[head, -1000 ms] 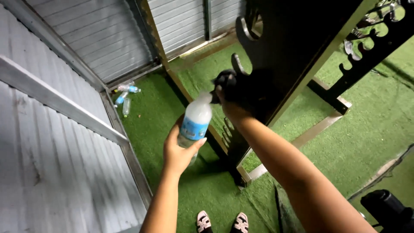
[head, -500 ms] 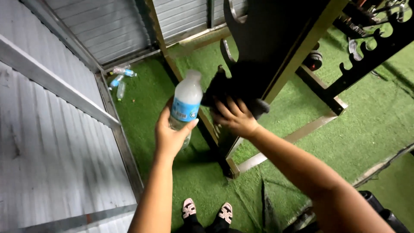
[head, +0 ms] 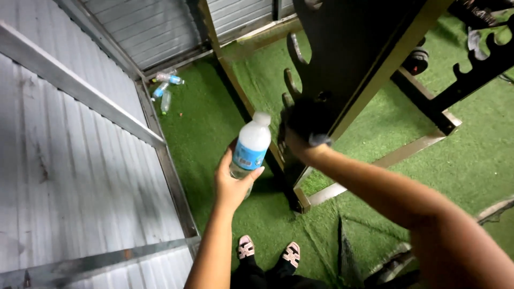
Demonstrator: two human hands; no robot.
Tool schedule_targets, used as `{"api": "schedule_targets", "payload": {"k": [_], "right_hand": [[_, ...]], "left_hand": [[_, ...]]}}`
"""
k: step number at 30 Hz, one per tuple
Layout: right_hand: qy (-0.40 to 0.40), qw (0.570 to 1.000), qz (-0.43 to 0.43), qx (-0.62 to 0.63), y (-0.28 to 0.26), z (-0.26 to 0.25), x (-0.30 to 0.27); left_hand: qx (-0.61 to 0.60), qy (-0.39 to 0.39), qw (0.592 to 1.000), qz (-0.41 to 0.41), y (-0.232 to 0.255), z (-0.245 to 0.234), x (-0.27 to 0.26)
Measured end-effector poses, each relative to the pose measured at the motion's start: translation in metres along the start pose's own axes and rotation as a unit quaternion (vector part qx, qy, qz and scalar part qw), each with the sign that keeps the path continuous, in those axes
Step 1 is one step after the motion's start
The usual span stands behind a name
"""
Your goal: Wiping down a weight rack using a grey cloth and water from a plastic bottle.
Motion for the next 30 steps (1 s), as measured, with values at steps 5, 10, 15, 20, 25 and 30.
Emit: {"api": "schedule_targets", "payload": {"k": [5, 10, 15, 20, 25, 30], "right_hand": [[0.212, 0.963, -0.010, 0.167, 0.053, -0.127, -0.044], [0.153, 0.958, 0.008, 0.244, 0.038, -0.055, -0.053], [0.080, 0.921, -0.018, 0.381, -0.001, 0.011, -0.055], [0.071, 0.924, 0.036, 0.375, -0.032, 0.043, -0.029], [0.055, 0.946, -0.035, 0.318, -0.042, 0.055, -0.025], [-0.007, 0.781, 0.027, 0.624, 0.011, -0.079, -0.029]], "left_hand": [[-0.015, 0.013, 1.000, -0.017, -0.014, 0.006, -0.009], [0.002, 0.005, 0.992, -0.130, -0.044, 0.011, -0.032], [-0.035, 0.011, 0.998, -0.055, -0.035, -0.001, -0.040], [0.032, -0.012, 0.991, -0.128, -0.064, -0.020, -0.060], [0.027, -0.006, 0.990, -0.135, -0.108, -0.022, -0.080], [-0.036, -0.012, 0.987, -0.156, -0.138, -0.013, -0.074]]}}
Point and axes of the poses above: each hand's wrist, its own x-axis towards the middle knuckle, its own z-axis out of the palm, y = z × x, the point moved 8 cm from there along x, towards the middle knuckle, and after that the axes turned 13 degrees about z, right-handed, at the moved point
